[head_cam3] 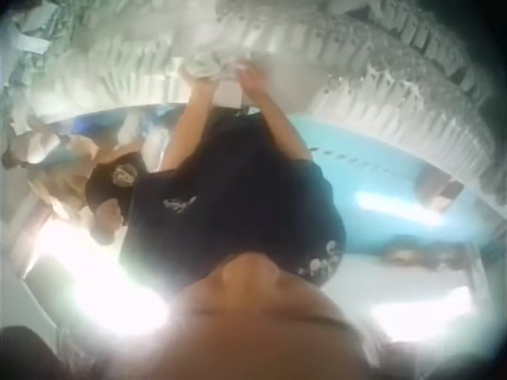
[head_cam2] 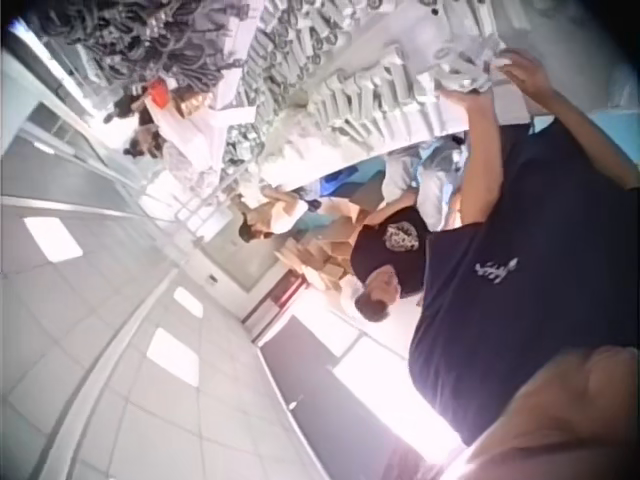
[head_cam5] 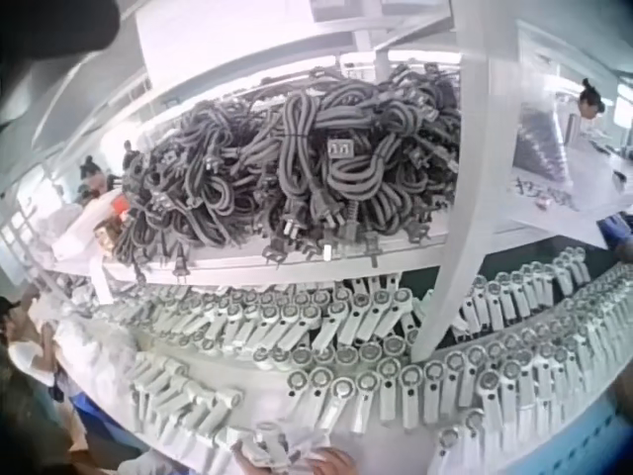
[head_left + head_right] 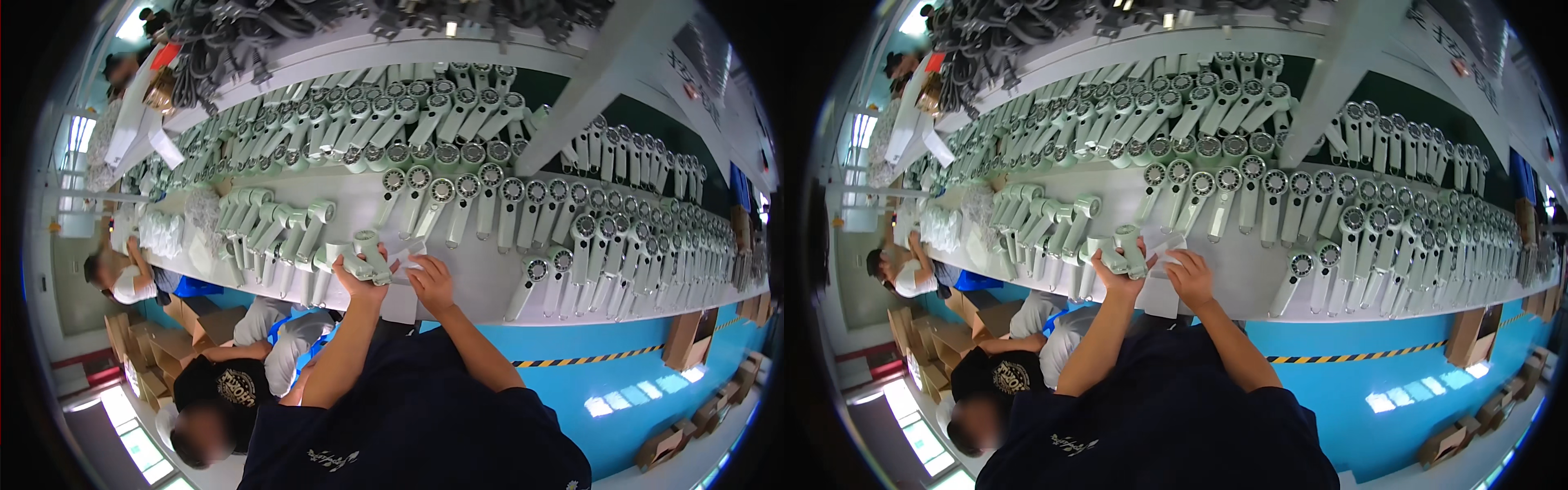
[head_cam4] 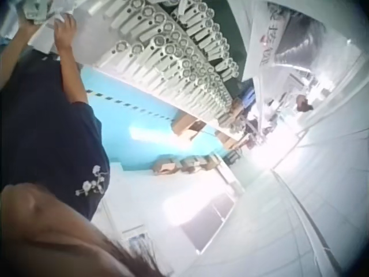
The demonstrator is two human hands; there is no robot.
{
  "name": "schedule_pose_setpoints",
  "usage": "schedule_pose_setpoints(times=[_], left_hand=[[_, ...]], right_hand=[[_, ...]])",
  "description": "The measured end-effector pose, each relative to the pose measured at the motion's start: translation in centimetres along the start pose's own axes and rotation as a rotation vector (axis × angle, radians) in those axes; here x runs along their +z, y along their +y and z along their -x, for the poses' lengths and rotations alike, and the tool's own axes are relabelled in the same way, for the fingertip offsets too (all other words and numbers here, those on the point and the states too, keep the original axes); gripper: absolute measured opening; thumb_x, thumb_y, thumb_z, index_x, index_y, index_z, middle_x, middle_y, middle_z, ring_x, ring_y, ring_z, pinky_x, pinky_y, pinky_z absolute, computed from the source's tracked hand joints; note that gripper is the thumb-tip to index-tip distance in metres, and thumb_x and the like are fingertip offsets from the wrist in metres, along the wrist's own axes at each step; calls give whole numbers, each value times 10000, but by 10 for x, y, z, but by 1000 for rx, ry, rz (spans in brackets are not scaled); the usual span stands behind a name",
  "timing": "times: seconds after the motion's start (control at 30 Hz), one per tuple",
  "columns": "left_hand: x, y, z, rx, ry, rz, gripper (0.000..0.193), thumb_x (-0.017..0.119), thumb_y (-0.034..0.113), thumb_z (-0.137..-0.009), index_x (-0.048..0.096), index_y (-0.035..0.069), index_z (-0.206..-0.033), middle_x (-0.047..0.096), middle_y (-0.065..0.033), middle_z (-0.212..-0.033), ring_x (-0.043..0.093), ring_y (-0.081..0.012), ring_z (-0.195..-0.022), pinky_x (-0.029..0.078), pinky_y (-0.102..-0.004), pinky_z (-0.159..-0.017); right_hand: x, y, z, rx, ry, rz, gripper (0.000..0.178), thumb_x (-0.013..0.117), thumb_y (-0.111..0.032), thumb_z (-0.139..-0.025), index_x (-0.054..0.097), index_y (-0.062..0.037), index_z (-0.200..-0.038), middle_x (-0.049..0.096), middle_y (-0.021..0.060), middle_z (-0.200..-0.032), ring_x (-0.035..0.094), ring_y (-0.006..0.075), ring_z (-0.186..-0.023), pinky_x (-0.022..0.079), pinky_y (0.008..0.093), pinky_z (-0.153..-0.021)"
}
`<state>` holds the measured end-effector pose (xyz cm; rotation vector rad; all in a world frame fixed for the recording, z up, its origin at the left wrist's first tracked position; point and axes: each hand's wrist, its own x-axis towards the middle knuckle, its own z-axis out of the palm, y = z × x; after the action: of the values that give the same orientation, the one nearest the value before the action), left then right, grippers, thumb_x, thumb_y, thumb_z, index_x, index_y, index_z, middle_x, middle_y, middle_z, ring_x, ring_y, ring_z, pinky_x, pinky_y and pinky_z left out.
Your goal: Apply protective film or labels to plastic electronic components on a production line.
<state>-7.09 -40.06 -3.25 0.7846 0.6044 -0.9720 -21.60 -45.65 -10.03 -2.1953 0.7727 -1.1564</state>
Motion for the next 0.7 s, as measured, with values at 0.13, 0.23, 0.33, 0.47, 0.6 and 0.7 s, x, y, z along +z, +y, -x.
schedule_pose_setpoints(times=[0.13, 0.23, 0.33, 0.47, 0.6, 0.7], left_hand=[[-1, 18, 6, -12, -218, -182, 408, 495, 537, -782, 506, 129, -808, 597, -136, -1029, 595, -266, -922, 471, -458, -809], [-7, 30, -8, 215, -98, -469, 422, 488, 525, -805, 539, 119, -907, 610, -136, -1029, 602, -266, -887, 467, -443, -704], [24, 34, 23, 91, -22, -467, 441, 512, 517, -812, 531, 102, -959, 596, -106, -941, 591, -251, -833, 487, -415, -706], [58, 36, 77, -169, -90, -560, 454, 545, 527, -803, 529, 102, -963, 576, -88, -884, 583, -225, -791, 507, -403, -684], [50, 13, 76, -383, -205, -575, 458, 577, 493, -809, 520, 98, -1034, 575, -82, -899, 582, -209, -801, 510, -376, -665], [37, -11, 89, -352, -523, -690, 405, 475, 545, -876, 567, 160, -959, 607, -65, -880, 607, -171, -812, 516, -344, -700]], right_hand=[[-38, -27, 6, 164, -61, -180, 125, 702, -47, -744, 637, -69, -848, 636, 59, -898, 608, 253, -835, 501, 347, -714], [-66, -54, -7, 370, -66, -365, 129, 691, -11, -758, 623, -43, -862, 622, 75, -866, 601, 221, -784, 489, 320, -693], [-90, -76, -39, 507, -114, -480, 119, 674, 22, -769, 605, -12, -859, 622, 93, -865, 594, 192, -772, 476, 288, -692], [-111, -119, -95, 419, -205, -545, 101, 666, 14, -767, 594, -13, -834, 618, 92, -866, 596, 202, -776, 478, 303, -716], [-124, -156, -123, -183, -297, -467, 128, 687, -48, -728, 613, -75, -829, 627, 78, -909, 616, 264, -833, 480, 389, -752], [-113, -166, -115, -273, -271, -79, 140, 681, -63, -740, 621, -80, -865, 631, 75, -915, 619, 253, -842, 482, 383, -764]])
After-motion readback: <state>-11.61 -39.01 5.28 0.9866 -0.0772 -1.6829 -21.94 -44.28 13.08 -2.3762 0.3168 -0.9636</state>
